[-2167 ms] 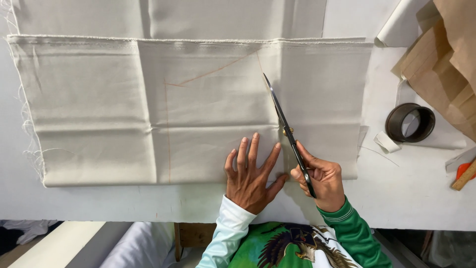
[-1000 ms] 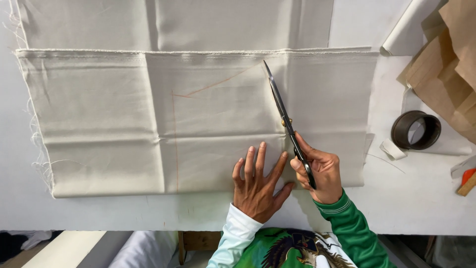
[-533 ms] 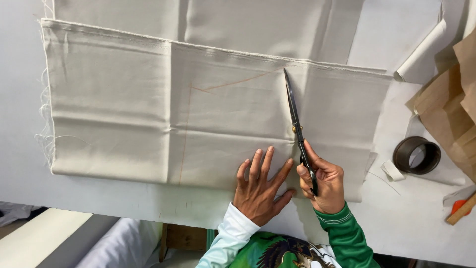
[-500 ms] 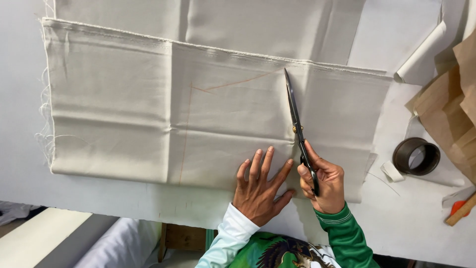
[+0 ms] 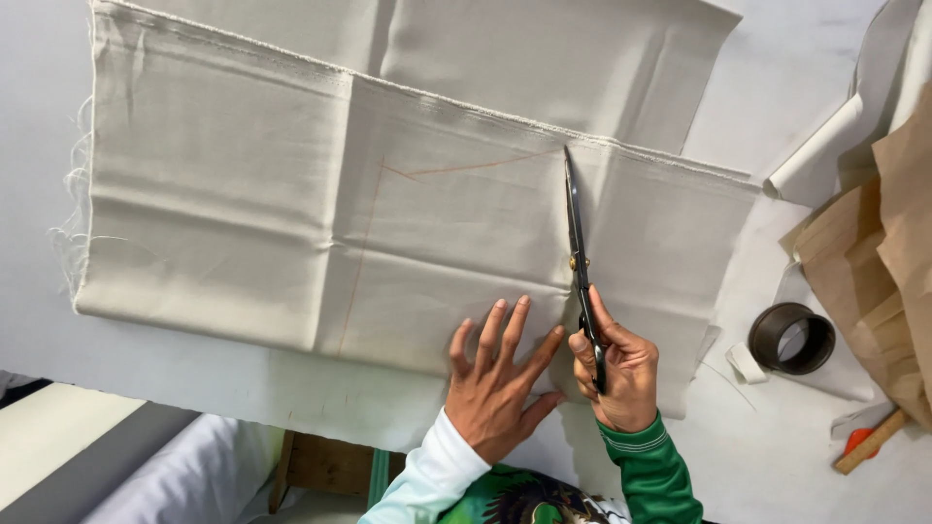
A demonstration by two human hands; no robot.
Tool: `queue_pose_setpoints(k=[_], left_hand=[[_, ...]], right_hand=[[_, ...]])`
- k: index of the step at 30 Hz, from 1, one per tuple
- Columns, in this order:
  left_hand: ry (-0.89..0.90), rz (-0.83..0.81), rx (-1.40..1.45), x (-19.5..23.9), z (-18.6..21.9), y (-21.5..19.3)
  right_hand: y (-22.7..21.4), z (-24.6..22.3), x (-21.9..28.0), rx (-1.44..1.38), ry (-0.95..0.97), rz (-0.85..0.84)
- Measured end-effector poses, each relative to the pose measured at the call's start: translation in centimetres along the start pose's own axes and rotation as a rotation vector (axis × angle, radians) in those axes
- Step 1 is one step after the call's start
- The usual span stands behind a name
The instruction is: Cutting out fabric pieces using a paper pattern and tailor's shears on a cutting table.
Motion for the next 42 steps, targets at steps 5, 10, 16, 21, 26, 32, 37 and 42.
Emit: queue_pose_setpoints(k=[5, 10, 16, 21, 26, 32, 37, 42], left_hand=[[-0.141, 0.255, 0.107, -3.7, 0.7, -2.8], [-0.112, 0.389, 0.095, -5.0, 0.6, 0.6], [-0.085, 0.352, -0.028, -4.5, 0.6, 1.7], [-0.079, 0.351, 0.025, -4.4, 0.6, 2.4], [-0.027, 0.256, -0.006, -4.3, 0.4, 2.3], [-0.028, 0.239, -0.021, -4.5, 0.1, 1.9], [-0.037, 0.234, 0.018, -4.5, 0.1, 2.2], [-0.042, 0.215, 0.044, -4.5, 0.3, 2.4]], right_hand=[[0.0, -0.5, 0.0, -0.042, -0.022, -0.049], [-1.0, -0.9, -0.2, -0.035, -0.004, -0.078], [-2.1, -1.4, -0.2, -0.015, 0.047, -0.096], [-3.7, -3.8, -0.7, -0.117, 0.146, -0.093], [-9.4, -8.2, -3.3, -0.268, 0.331, -0.289], [-13.0, -14.3, -10.4, -0.088, 0.542, -0.437], [-13.1, -19.2, -17.0, 0.204, 0.438, -0.597], [-14.1, -22.7, -24.1, 0.687, 0.356, -0.699]])
Point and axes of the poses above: each hand's wrist, its own x-axis away from the middle knuckle, its own y-axis out of the palm, z = x × y, the point moved 1 cm from there along -x, towards the middle knuckle, and after that the axes turned 11 degrees about -x, right-handed, at the moved point
